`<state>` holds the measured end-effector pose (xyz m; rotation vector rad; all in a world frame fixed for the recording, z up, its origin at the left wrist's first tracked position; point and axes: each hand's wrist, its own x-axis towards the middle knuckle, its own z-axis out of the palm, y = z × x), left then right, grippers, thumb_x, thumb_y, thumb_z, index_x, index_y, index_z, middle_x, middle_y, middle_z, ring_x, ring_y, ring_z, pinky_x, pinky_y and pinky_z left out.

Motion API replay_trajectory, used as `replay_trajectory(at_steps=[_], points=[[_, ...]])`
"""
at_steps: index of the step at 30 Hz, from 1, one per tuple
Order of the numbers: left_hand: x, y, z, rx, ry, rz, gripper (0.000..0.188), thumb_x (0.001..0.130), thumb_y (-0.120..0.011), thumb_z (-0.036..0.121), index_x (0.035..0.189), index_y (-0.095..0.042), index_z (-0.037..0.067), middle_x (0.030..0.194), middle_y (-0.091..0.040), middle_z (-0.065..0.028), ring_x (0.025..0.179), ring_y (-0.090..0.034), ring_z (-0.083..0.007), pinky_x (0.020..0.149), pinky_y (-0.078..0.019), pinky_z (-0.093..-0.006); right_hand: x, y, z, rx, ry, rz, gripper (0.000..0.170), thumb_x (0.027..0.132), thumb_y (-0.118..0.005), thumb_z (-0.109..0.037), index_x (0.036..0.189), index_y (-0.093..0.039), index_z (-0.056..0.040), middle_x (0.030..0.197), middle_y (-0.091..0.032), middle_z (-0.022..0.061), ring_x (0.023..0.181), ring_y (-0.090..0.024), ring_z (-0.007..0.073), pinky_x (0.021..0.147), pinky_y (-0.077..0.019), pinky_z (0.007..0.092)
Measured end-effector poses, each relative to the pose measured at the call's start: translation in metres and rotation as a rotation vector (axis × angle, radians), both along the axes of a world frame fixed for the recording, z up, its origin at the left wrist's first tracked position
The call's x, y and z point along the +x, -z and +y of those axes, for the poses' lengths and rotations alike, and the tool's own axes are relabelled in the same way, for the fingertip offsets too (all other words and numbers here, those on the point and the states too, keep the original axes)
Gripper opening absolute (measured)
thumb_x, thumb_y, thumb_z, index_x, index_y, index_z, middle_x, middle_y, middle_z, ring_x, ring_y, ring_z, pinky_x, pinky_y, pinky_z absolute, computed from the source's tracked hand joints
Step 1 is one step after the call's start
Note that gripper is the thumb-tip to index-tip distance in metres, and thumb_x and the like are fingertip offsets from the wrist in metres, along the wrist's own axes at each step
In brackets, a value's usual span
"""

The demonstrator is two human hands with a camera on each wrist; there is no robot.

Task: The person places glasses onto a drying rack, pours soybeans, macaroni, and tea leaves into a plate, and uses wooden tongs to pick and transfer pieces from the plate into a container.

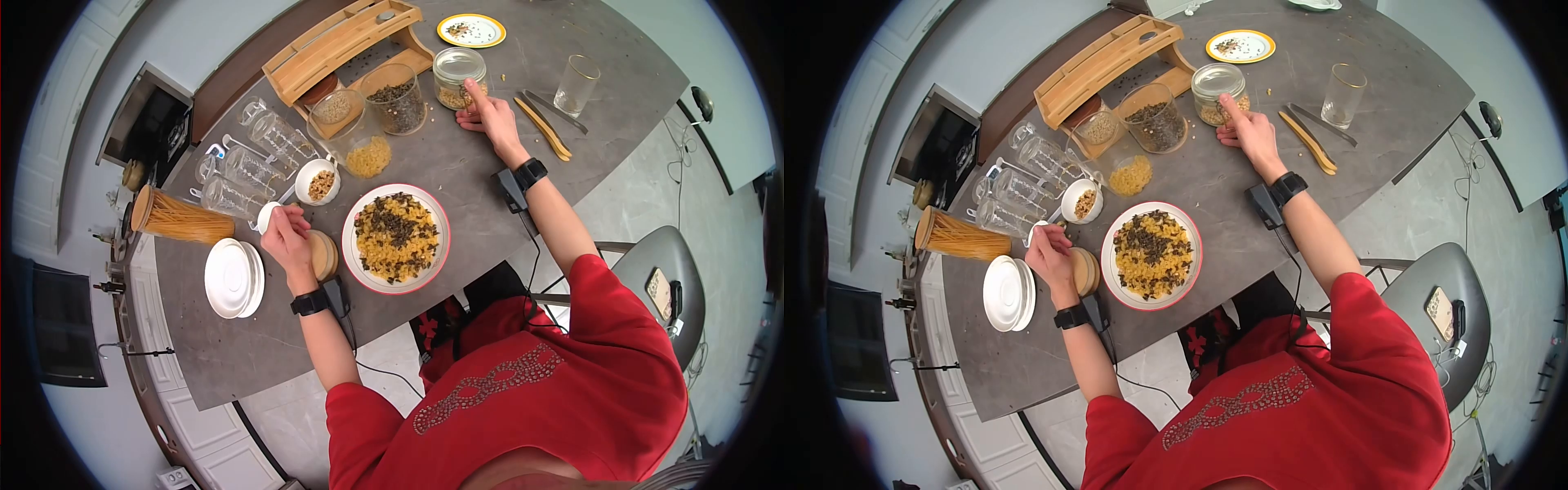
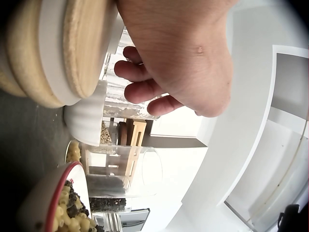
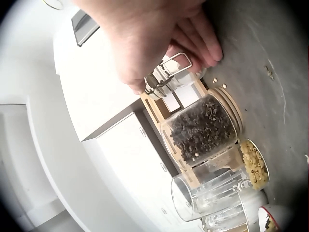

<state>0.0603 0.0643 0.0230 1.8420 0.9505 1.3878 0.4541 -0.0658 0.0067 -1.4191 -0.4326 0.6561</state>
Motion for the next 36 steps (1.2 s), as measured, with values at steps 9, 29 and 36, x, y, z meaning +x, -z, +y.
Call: replay_trajectory(at_steps=[9, 29, 36], points=[[0.000, 0.001, 0.000, -0.010, -0.006, -0.015, 0.050, 0.113, -0.045, 0.031, 0.085, -0.071, -0.002, 0.061, -0.063, -0.0034, 0.051, -0.057, -0.0073, 0.046, -0.0386, -0.0222, 0.008, -0.001, -0.003, 0.047, 0.000, 0.085, 0.071, 0.093, -0.072, -0.060, 0.081, -0.065, 0.0095, 0.091, -0.074, 0.0248, 0.083, -0.077, 0.0251, 0.075, -0.0657, 0.0336], [0.001, -0.001, -0.001, -0.008, 0.005, 0.001, 0.051, 0.113, -0.045, 0.031, 0.084, -0.071, -0.002, 0.060, -0.063, -0.0034, 0.051, -0.057, -0.0075, 0.046, -0.0384, -0.0226, 0.004, -0.011, 0.001, 0.065, 0.449, -1.268, 0.035, 0.079, -0.083, -0.018, 0.108, -0.067, -0.0086, 0.122, -0.060, 0.0102, 0.111, -0.059, 0.0332, 0.095, -0.0505, 0.0436], [0.002, -0.003, -0.002, -0.010, 0.001, 0.002, 0.049, 0.112, -0.046, 0.029, 0.084, -0.070, -0.003, 0.060, -0.063, -0.0036, 0.051, -0.057, -0.0074, 0.047, -0.0385, -0.0226, 0.006, -0.002, 0.001, 0.026, 0.444, -1.286, 0.036, 0.079, -0.084, -0.019, 0.113, -0.070, -0.0147, 0.123, -0.060, 0.0087, 0.113, -0.059, 0.0333, 0.096, -0.0496, 0.0445]])
